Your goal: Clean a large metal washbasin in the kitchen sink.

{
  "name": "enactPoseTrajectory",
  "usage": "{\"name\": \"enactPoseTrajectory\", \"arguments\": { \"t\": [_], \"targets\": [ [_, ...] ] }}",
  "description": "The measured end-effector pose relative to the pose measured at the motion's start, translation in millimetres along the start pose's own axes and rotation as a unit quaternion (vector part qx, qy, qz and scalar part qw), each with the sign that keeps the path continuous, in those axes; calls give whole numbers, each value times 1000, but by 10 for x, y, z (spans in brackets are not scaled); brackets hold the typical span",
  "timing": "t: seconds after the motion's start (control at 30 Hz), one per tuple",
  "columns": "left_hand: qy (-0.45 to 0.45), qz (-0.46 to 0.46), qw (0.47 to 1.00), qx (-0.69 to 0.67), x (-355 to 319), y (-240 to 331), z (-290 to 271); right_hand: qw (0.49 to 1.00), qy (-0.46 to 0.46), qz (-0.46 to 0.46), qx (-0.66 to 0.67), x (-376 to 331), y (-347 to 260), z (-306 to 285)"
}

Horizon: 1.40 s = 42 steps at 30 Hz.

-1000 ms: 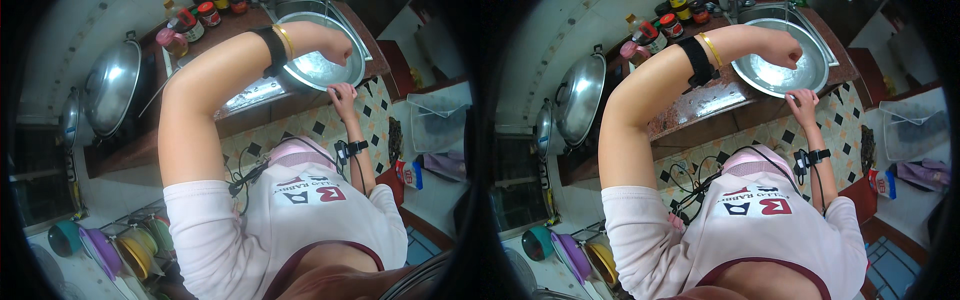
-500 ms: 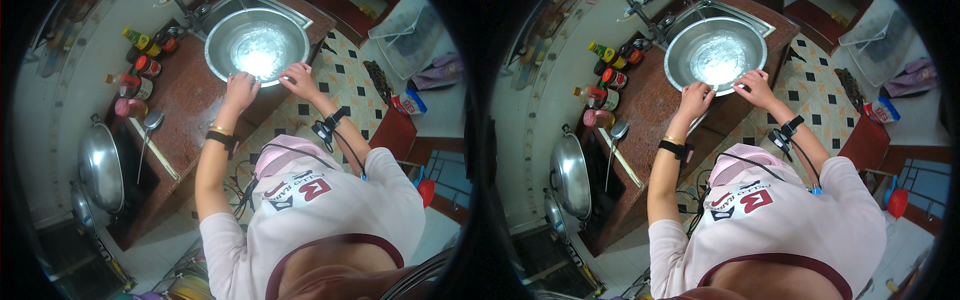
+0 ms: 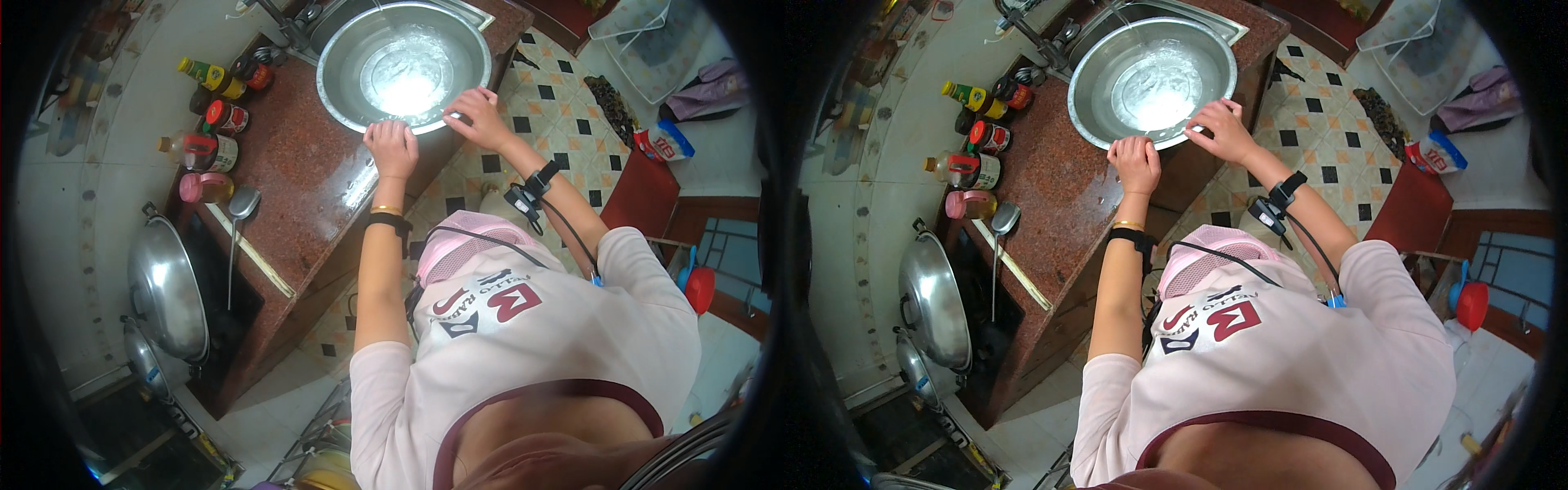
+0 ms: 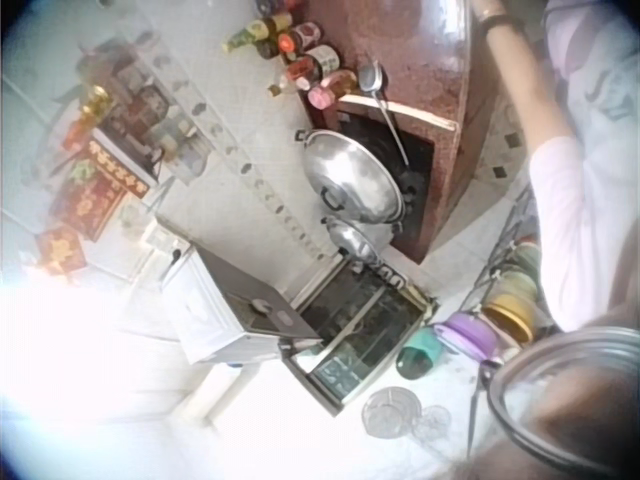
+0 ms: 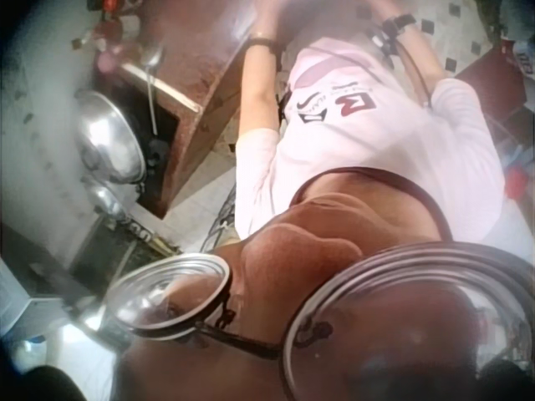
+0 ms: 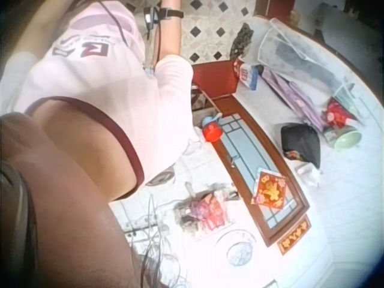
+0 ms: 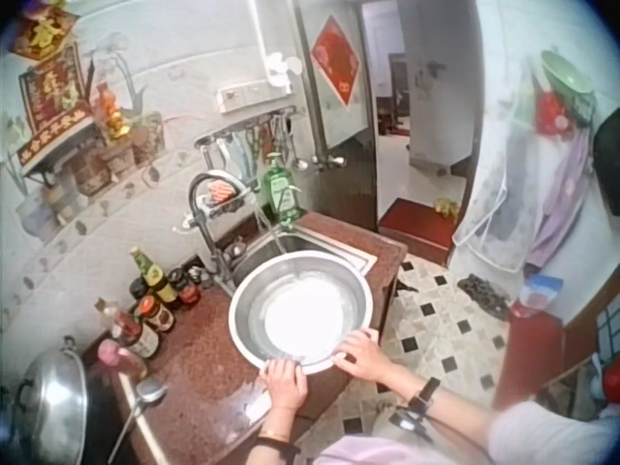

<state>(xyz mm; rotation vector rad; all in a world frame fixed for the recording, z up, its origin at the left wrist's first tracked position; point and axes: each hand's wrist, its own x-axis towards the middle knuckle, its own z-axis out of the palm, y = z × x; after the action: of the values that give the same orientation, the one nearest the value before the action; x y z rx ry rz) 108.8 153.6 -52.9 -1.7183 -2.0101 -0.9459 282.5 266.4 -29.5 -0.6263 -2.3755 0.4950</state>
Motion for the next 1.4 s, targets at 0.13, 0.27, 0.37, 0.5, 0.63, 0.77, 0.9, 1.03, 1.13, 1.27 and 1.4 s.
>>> {"name": "enactPoseTrajectory", "arguments": {
  "t": [0.13, 0.27, 0.37, 0.5, 0.63, 0.77, 0.9, 1.03, 1.13, 1.27, 1.4],
  "targets": [
    [-4, -4, 1000, 24, -6, -9, 26, 1000, -6, 5, 1, 5, 3, 3],
    [-1, -8, 1000, 4, -2, -8, 25, 1000, -3, 1, 2, 2, 1, 5],
    [-6, -12, 1000, 7, 6, 10, 14, 1000, -7, 1, -4, 2, -6, -16],
    [-17, -20, 999, 20, 4, 16, 7, 1000, -13, 6, 3, 4, -18, -15],
    [-19, -20, 999, 24, 3, 19, 7, 1000, -9, 4, 0, 6, -6, -7],
    [-14, -23, 999, 18, 10, 26, 17, 1000, -8, 5, 0, 1, 12, -1],
    [-6, -22, 1000, 15, 5, 26, 15, 1000, -15, 10, 0, 4, 2, -3],
    [-13, -24, 999, 26, 6, 31, 15, 1000, -17, 13, 1, 7, -12, -16],
    [-9, -25, 999, 19, 9, 29, 24, 1000, -18, 15, 5, 6, -4, -15],
    [-13, -27, 999, 25, 6, 31, 24, 1000, -20, 18, 10, 7, -15, -23],
    [-10, -25, 999, 26, 7, 31, 30, 1000, -14, 17, 6, 3, -7, -12]
  ]
}}
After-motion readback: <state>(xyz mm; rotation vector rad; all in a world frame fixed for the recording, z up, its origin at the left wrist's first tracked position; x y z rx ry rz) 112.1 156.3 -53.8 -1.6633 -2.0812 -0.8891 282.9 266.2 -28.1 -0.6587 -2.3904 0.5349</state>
